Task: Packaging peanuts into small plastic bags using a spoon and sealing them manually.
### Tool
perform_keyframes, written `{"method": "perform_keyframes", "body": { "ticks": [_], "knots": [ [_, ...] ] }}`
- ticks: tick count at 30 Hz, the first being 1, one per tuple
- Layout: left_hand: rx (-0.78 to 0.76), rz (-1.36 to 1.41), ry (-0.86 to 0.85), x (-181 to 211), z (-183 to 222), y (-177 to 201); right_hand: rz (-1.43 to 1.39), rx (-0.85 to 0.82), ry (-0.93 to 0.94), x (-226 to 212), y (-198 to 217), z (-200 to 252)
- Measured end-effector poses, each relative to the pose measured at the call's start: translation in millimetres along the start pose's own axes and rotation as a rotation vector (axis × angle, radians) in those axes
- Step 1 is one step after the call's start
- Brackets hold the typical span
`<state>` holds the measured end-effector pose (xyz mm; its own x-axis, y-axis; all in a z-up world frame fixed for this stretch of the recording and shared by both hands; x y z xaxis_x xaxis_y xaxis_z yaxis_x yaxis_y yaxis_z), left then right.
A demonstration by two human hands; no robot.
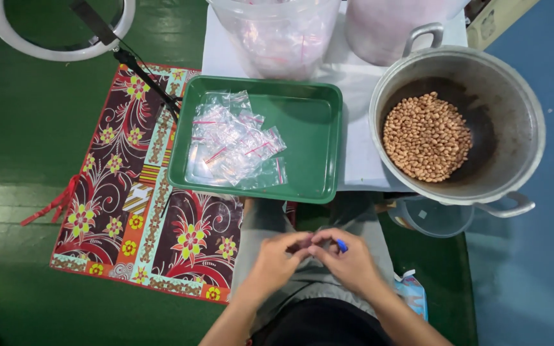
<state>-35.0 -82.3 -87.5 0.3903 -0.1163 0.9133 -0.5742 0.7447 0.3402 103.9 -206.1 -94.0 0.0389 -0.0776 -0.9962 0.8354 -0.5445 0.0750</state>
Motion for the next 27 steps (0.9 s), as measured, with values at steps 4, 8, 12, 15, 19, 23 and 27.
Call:
{"method": "perform_keyframes", "body": {
  "ticks": [4, 8, 12, 15, 19, 23, 27],
  "knots": [
    [-0.054, 0.015, -0.105, 16, 3, 4, -0.017, 0.038, -0.05, -1, 1, 1],
    [-0.112, 0.105, -0.031, 6, 2, 1, -0.021, 0.045, -0.077, 11, 3, 2],
    [-0.046, 0.163, 0.07, -5, 0, -3, 0.031, 0.023, -0.118, 1, 2, 3],
    [-0.023, 0.193, 0.106, -11, 0, -6, 0.052, 0.006, -0.148, -4, 2, 2],
    [-0.012, 0.173, 0.087, -6, 0, -6, 0.071, 0.013, -0.164, -4, 1, 1],
    [-0.047, 0.188, 0.064, -7, 0, -5, -0.014, 0.018, -0.194, 10, 2, 2],
    [-0.099, 0.235, 0.182, -14, -1, -5, -0.118, 0.021, -0.247, 17, 4, 3]
  ]
}}
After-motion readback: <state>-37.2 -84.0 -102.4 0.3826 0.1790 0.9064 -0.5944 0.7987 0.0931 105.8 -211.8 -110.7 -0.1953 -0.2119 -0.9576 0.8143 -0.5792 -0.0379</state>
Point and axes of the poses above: each hand's wrist, its own z-axis away from the middle knuckle, its own y-axis out of the back of the hand, x = y × z, the point moved 1 cm from there along -z, towards the middle knuckle, and after that the axes turned 12 degrees about y, right-handed, at the moved point
